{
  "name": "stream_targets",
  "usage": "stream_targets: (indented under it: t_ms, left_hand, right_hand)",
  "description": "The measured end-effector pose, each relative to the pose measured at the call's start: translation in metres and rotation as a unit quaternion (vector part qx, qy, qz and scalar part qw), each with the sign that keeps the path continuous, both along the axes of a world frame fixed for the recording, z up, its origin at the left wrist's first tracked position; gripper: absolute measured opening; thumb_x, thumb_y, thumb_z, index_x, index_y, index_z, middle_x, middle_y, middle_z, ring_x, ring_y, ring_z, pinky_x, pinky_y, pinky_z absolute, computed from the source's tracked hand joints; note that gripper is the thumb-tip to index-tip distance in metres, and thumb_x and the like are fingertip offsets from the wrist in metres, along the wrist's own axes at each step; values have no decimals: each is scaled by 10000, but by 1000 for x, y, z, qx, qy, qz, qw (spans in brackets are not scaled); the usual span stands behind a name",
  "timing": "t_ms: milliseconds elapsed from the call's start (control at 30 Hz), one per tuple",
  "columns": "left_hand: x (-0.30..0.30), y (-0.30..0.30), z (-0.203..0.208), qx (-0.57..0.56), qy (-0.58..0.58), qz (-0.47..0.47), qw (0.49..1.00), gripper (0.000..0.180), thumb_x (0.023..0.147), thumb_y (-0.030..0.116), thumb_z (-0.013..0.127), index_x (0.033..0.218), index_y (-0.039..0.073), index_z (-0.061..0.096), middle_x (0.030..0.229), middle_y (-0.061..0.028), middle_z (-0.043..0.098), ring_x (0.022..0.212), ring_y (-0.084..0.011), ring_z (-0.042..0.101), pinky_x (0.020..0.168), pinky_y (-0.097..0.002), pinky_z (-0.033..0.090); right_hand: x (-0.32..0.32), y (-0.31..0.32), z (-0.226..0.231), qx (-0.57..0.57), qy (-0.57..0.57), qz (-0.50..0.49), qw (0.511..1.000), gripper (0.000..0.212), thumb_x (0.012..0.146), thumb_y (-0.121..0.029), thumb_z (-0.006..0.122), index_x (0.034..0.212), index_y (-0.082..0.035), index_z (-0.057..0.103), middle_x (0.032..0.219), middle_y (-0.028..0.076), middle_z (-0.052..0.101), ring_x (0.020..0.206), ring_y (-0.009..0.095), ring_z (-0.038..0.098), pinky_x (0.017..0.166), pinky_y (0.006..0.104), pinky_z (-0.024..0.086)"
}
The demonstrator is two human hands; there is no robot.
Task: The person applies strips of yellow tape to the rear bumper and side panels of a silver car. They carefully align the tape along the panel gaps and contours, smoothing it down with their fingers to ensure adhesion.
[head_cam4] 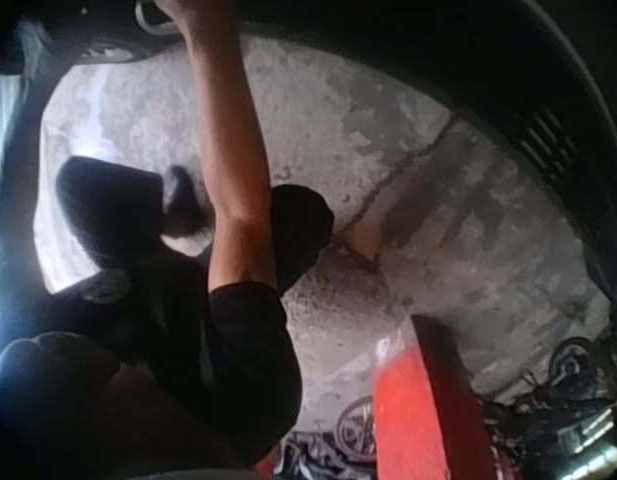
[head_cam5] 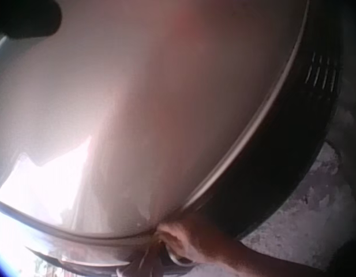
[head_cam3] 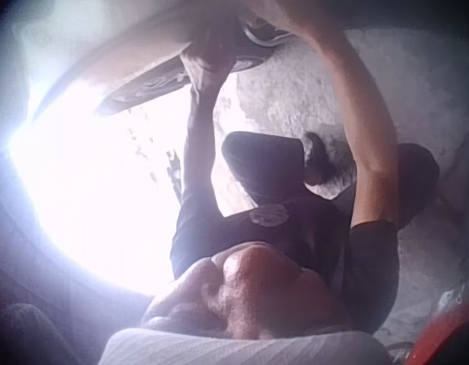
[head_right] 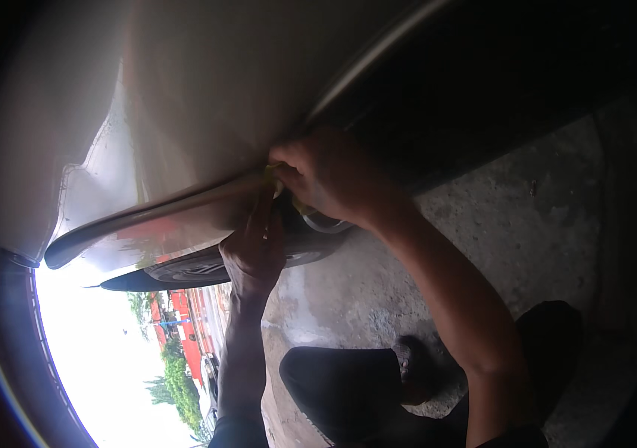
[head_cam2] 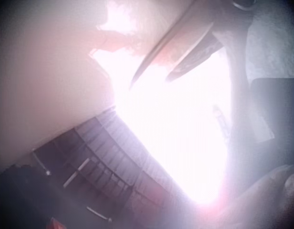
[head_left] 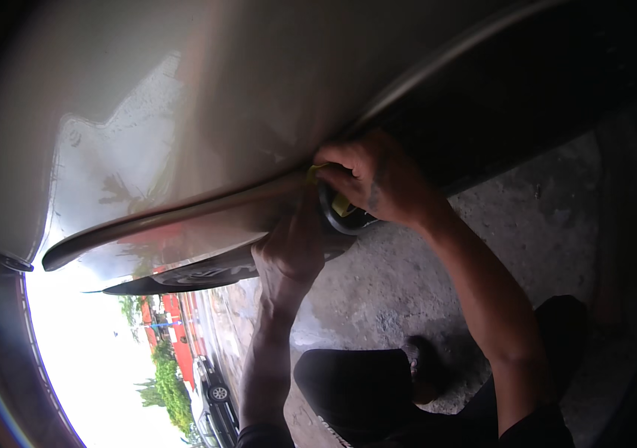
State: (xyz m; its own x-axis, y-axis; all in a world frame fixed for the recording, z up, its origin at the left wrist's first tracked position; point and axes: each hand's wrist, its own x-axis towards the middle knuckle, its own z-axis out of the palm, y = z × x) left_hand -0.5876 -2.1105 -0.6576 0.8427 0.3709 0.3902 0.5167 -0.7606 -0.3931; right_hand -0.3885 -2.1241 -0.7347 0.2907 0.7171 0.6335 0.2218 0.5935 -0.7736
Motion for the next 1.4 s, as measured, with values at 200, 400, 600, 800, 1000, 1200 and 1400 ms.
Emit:
stream_targets:
  t_ms: [200, 400, 600, 800, 1000, 1200, 1400]
  left_hand:
    - [1, -3, -2, -14, -19, 35, 999, 406, 973, 18, 709, 1377, 61, 721, 1003, -151, 818, 578, -238, 733, 515, -355, 564]
    - [3, -2, -4, 1, -36, 29, 999, 388, 980, 39, 710, 1366, 84, 724, 893, -131, 809, 557, -237, 724, 507, -368, 557]
    - [8, -8, 6, 3, 13, 71, 997, 415, 988, 77, 711, 1402, 106, 706, 862, -126, 797, 552, -243, 722, 500, -368, 550]
    - [7, -10, 10, -2, 32, 80, 996, 455, 990, 74, 696, 1443, 116, 685, 886, -115, 801, 542, -239, 709, 508, -363, 549]
    - [-8, -1, 18, -24, 34, 14, 999, 414, 970, 67, 713, 1383, 86, 726, 1081, -123, 818, 657, -257, 761, 569, -372, 599]
    - [-14, 3, 20, -6, 50, -32, 998, 398, 926, 51, 741, 1324, 50, 752, 1077, -121, 818, 737, -258, 790, 608, -365, 626]
    - [-14, 7, 20, -7, 53, -47, 997, 434, 898, 50, 753, 1331, 63, 754, 990, -100, 813, 696, -255, 773, 571, -368, 609]
  right_hand:
    - [-7, 0, 1, -14, -52, -67, 996, 133, 962, -139, 781, 1066, -56, 787, 840, 144, 771, 743, 297, 765, 726, 403, 613]
    - [-20, 2, 0, -44, -86, -123, 988, 154, 982, -213, 770, 1037, -69, 786, 806, 145, 760, 712, 306, 756, 703, 412, 616]
    - [-26, 2, -1, -24, -68, -149, 986, 127, 971, -188, 781, 987, -64, 761, 764, 133, 746, 694, 307, 751, 675, 400, 614]
    - [-27, -3, 3, -39, -83, -161, 983, 123, 941, -166, 808, 976, -60, 755, 777, 132, 750, 708, 303, 758, 669, 390, 613]
    - [-15, 8, -16, 40, 64, -14, 997, 168, 980, -160, 781, 1088, -31, 784, 865, 129, 788, 752, 224, 780, 691, 353, 608]
    - [11, -8, -5, -46, 86, 78, 992, 153, 1007, -144, 754, 1107, -32, 785, 895, 107, 801, 801, 186, 781, 720, 332, 603]
    - [8, 0, -10, 5, 18, 20, 1000, 145, 989, -136, 763, 1103, -50, 787, 889, 115, 791, 771, 212, 779, 715, 340, 598]
